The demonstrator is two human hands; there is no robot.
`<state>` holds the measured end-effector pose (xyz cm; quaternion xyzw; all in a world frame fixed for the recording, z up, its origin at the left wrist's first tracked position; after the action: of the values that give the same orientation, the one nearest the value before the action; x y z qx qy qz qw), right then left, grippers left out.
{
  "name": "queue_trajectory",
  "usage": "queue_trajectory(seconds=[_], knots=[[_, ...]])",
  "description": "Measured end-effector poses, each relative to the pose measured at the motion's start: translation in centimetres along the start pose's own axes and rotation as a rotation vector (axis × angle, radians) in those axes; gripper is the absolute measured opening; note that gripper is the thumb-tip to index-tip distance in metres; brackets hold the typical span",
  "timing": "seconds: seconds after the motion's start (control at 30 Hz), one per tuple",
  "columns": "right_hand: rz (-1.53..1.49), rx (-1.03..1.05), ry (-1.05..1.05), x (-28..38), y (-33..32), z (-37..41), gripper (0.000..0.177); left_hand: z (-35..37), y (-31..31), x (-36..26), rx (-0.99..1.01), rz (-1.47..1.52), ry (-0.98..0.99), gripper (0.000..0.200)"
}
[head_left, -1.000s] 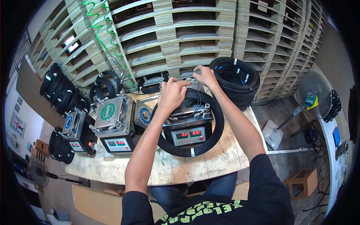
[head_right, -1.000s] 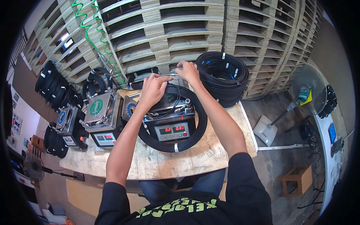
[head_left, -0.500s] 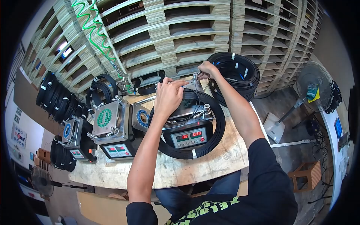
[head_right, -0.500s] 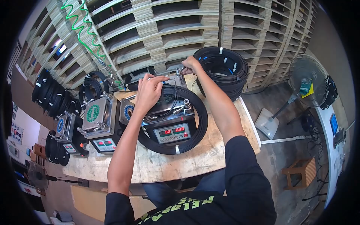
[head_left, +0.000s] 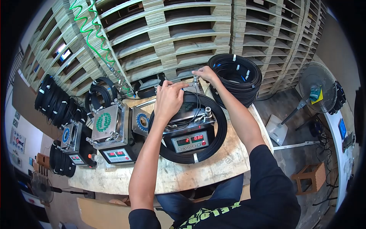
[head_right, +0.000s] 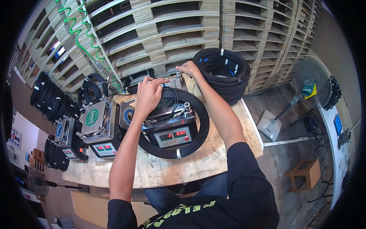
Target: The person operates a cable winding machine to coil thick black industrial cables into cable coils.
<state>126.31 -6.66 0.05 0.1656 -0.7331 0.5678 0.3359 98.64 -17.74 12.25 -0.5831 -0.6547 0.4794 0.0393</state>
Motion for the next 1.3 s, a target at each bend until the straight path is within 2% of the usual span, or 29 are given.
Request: queue_trajectory(seconds=[0.1,0.13,0.23,0.37,0.53,0.63,0.73,0.83,0.87,0.97,1.07,1.1,1.17,1.2,1.3], knots=[[0.025,0.074,0.130,0.4,-0.4,0.8,0.058,0.0,0.0,0.0,-0.013,0.006,0.015,0.029],[-0.151,0.208,0.184,2.1,-1.3,3.1,0.049,0.0,0.0,0.1,-0.017,0.007,0.025,0.029],[-0.673,0.233,0.044,3.9,-2.4,5.7,0.044,0.0,-0.1,-0.1,-0.016,0.009,0.005,0.029],[-0.611,0.326,-0.096,2.9,-2.1,5.1,0.043,0.0,0.0,-0.1,-0.005,-0.005,-0.009,0.029],[-0.402,0.240,0.021,3.6,-1.7,4.7,0.036,0.0,-0.1,-0.1,-0.064,0.019,0.047,0.027],[-0.300,0.230,0.070,1.7,-1.2,3.0,0.045,0.1,-0.1,-0.1,-0.059,0.007,0.029,0.027],[-0.154,-0.006,0.051,2.1,-1.8,3.5,0.059,0.1,-0.1,0.1,-0.028,0.003,-0.001,0.030],[0.096,-0.362,-0.035,1.4,-2.0,4.0,0.067,0.2,-0.2,0.1,-0.014,-0.004,-0.005,0.031],[0.134,-0.603,-0.205,1.0,-1.8,4.0,0.061,0.2,-0.3,0.2,-0.015,0.016,0.001,0.030],[-0.148,-0.395,-0.148,10.0,-5.4,14.1,0.058,0.0,0.0,0.6,-0.016,0.080,0.011,0.030],[-0.006,-0.531,-0.431,14.6,-4.9,20.9,0.058,-0.4,-0.1,1.5,0.039,0.162,0.000,0.036],[0.034,-0.543,-0.464,15.0,-4.2,22.1,0.059,-1.0,-0.3,2.5,0.015,0.277,0.012,0.037],[0.063,-0.593,-0.393,14.0,-3.6,22.9,0.059,-2.2,-0.3,5.2,-0.029,0.511,0.043,0.038],[0.043,-0.594,-0.386,14.0,-3.6,23.1,0.059,-2.5,-1.7,5.2,-0.029,0.502,-0.110,0.037],[-0.004,-0.595,-0.370,14.4,-3.9,23.4,0.058,-4.4,-2.9,9.9,-0.106,0.278,-0.191,0.032]])
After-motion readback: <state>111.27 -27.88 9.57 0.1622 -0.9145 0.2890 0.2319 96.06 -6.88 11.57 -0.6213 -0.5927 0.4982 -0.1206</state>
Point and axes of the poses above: each hand's wrist, its own z-axis away from the middle knuckle, its own y-axis out of the palm, x = y × z, the point moved 6 cm from there along -z, towards the middle knuckle, and after that the axes turned 15 degrees about z, right-handed, at the moved point
